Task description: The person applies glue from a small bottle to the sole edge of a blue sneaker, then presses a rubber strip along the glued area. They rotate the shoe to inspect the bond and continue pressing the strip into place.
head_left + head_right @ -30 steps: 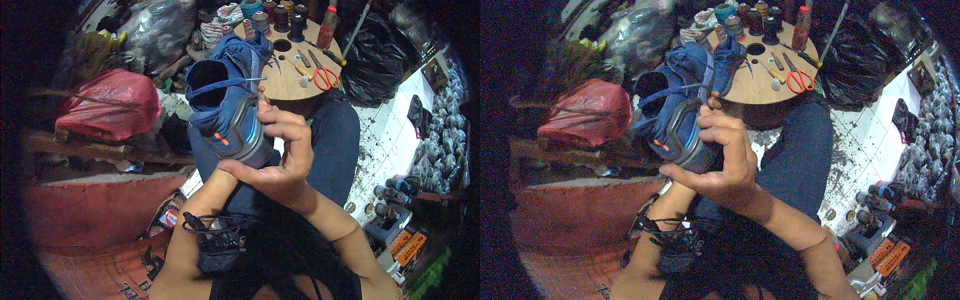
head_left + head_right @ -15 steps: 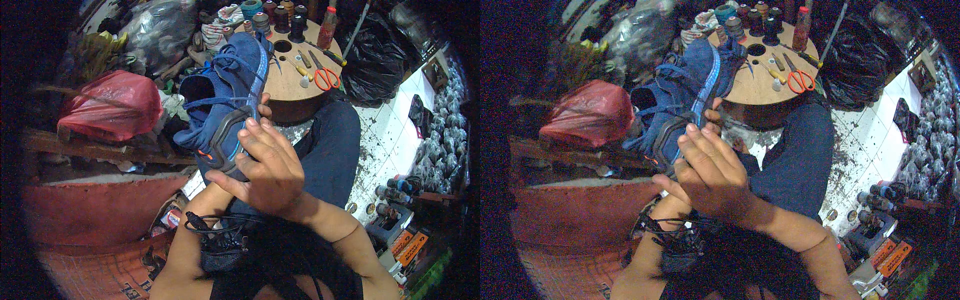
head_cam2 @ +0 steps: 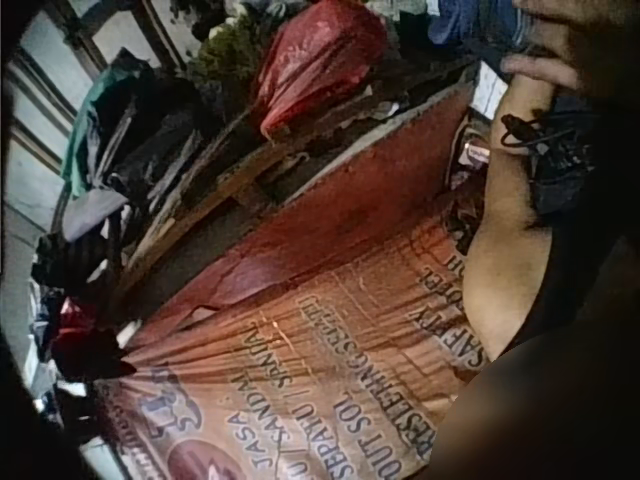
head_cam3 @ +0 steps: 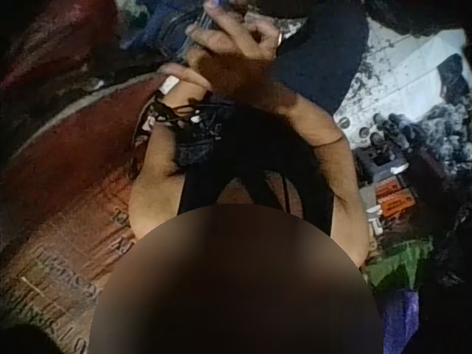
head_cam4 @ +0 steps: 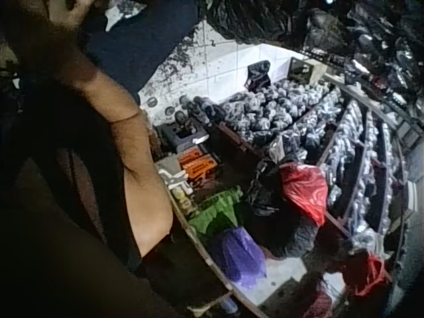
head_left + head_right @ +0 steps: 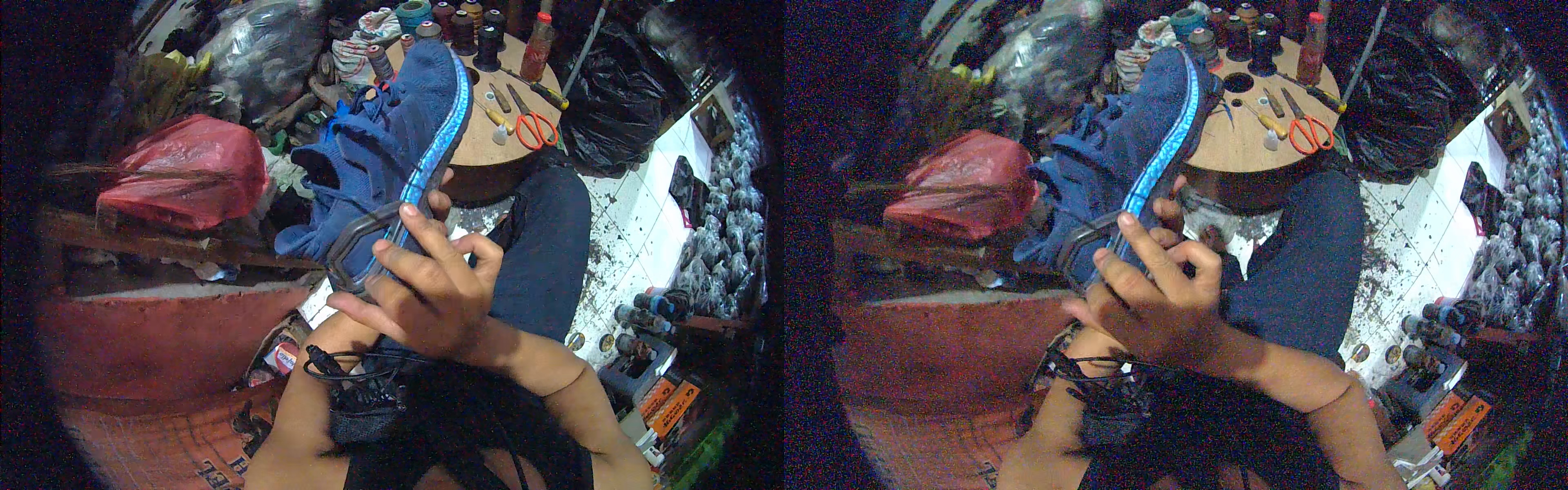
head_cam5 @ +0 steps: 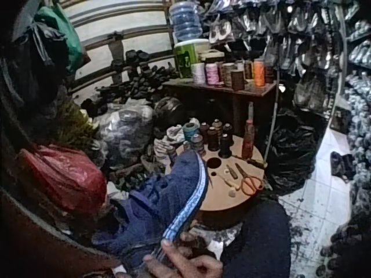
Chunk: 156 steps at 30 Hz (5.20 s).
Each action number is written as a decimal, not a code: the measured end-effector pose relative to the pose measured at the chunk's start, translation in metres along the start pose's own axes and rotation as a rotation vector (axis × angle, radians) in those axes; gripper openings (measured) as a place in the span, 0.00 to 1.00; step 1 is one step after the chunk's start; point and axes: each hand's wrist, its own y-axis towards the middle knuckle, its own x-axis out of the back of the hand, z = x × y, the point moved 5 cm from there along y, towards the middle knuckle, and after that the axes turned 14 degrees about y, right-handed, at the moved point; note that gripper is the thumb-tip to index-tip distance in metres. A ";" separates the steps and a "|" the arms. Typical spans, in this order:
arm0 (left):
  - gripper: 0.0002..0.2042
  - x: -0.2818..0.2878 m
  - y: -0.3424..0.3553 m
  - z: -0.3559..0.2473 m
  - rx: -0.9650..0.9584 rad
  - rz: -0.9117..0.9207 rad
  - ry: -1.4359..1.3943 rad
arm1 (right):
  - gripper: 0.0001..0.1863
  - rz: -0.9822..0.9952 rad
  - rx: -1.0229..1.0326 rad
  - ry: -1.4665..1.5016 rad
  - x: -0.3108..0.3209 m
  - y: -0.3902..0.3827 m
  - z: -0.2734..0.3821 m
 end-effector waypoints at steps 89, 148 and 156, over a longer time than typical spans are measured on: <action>0.40 -0.043 0.009 -0.005 -0.633 -0.466 1.012 | 0.26 -0.330 -0.824 1.118 0.016 -0.035 -0.138; 0.24 -0.027 0.019 -0.012 -0.463 -0.298 0.637 | 0.32 -0.299 -0.971 1.234 0.022 -0.016 -0.113; 0.26 -0.018 0.018 -0.015 -0.427 -0.181 0.575 | 0.27 -0.277 -0.882 1.136 0.023 -0.016 -0.111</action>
